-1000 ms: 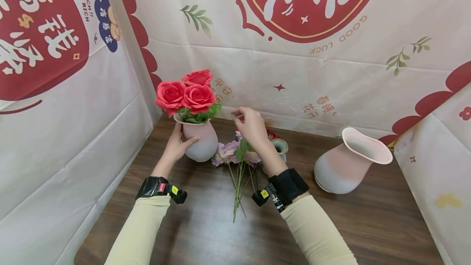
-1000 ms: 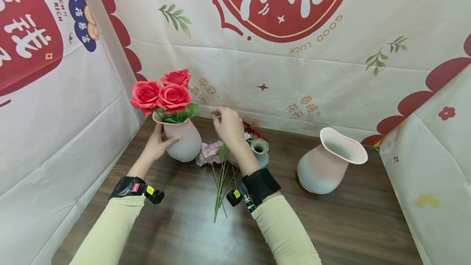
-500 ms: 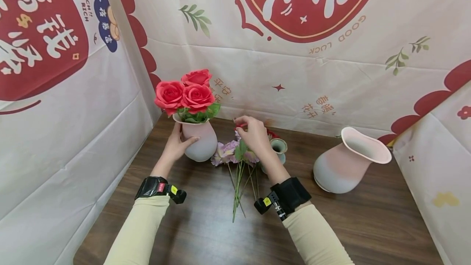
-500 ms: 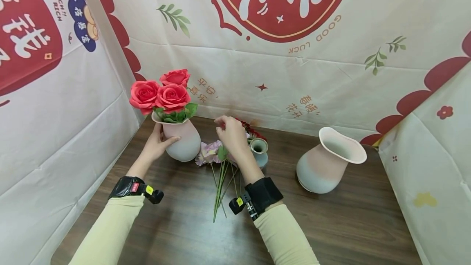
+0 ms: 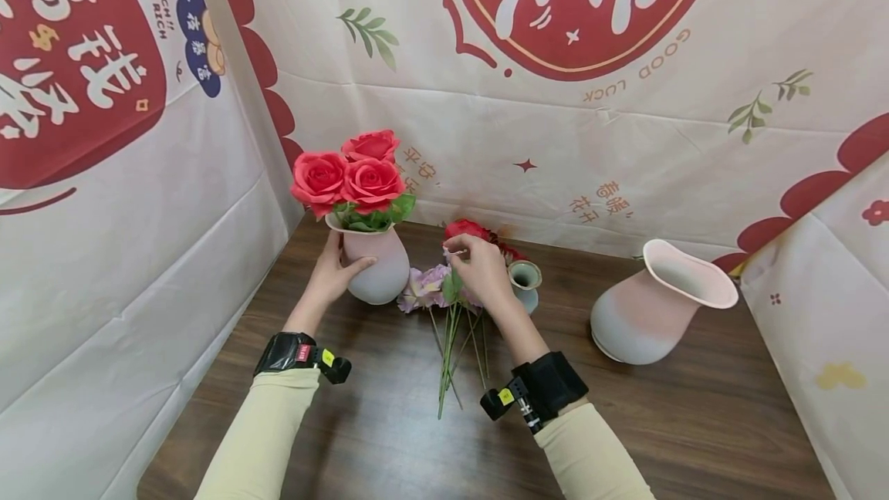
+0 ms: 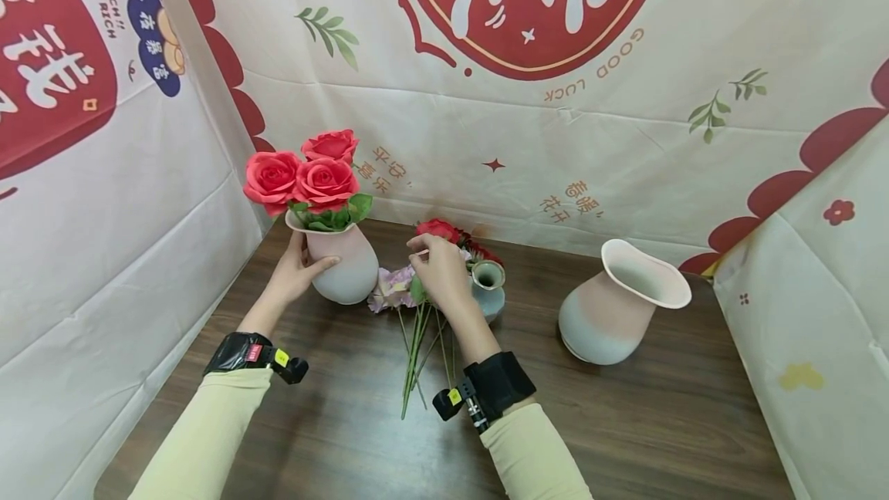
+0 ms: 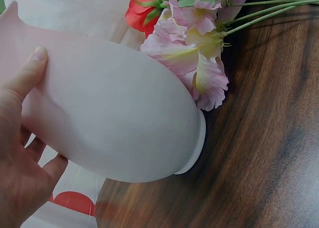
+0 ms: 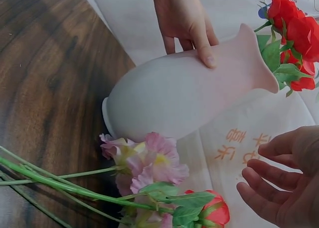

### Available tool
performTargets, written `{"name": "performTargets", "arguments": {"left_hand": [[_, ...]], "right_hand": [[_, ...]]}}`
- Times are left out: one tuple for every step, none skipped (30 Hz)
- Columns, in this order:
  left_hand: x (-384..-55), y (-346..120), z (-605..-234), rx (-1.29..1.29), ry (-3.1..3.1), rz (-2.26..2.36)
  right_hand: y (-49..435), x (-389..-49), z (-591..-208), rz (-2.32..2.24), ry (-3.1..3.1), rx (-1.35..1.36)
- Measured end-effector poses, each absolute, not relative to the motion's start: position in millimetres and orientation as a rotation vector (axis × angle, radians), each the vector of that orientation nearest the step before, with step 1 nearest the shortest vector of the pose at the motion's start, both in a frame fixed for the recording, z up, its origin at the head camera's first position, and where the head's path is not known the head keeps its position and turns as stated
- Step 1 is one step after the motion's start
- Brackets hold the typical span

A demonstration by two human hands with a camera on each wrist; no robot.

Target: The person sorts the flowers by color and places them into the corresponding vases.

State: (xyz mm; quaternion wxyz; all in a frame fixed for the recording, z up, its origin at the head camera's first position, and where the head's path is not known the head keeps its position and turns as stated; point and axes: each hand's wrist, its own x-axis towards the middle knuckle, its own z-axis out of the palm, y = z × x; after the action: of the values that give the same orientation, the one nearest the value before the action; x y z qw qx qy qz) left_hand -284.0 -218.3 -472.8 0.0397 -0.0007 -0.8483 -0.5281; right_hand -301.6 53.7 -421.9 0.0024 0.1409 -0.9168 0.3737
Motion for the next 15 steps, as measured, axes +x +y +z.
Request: {"name": "performTargets", "arguments": {"left_hand": [[-284,-218,-473,-0.002,-2.599,-1.621],[-284,-218,-472,-0.001,-2.6,-1.623],[-284,-218,-472,0.0,-2.601,-1.624],[-284,-218,-472,0.001,-2.603,-1.624],[-284,-219,-472,0.002,-2.605,-1.623],[-284,-219,-472,0.003,-2.605,-1.622],[-284,-219,-472,0.002,-2.605,-1.624],[-284,-219,-472,0.002,-2.606,-1.621],[-284,-219,-472,0.002,-2.607,-1.619],[-284,-219,-473,0.001,-2.606,-1.618],[-284,-219,-473,0.0,-2.606,-1.615],[-284,-219,-473,0.0,-2.607,-1.614],[-284,-219,-473,0.001,-2.61,-1.611],[-284,-219,-473,0.0,-2.612,-1.608],[-284,-219,-473,-0.001,-2.613,-1.607]], "right_hand": [[54,-301,-423,1.181,-2.878,0.435],[55,-300,-424,1.194,-2.88,0.429],[56,-298,-425,1.204,-2.882,0.423],[56,-297,-427,1.214,-2.884,0.417],[57,-295,-428,1.227,-2.888,0.412],[58,-294,-430,1.235,-2.891,0.409],[59,-293,-432,1.244,-2.893,0.405],[60,-291,-435,1.25,-2.894,0.401],[61,-290,-437,1.257,-2.893,0.395],[62,-289,-440,1.262,-2.894,0.391],[63,-288,-443,1.268,-2.893,0.385],[64,-287,-446,1.277,-2.89,0.379],[64,-285,-449,1.289,-2.888,0.37],[65,-284,-451,1.304,-2.886,0.359],[66,-283,-453,1.322,-2.885,0.35]]}}
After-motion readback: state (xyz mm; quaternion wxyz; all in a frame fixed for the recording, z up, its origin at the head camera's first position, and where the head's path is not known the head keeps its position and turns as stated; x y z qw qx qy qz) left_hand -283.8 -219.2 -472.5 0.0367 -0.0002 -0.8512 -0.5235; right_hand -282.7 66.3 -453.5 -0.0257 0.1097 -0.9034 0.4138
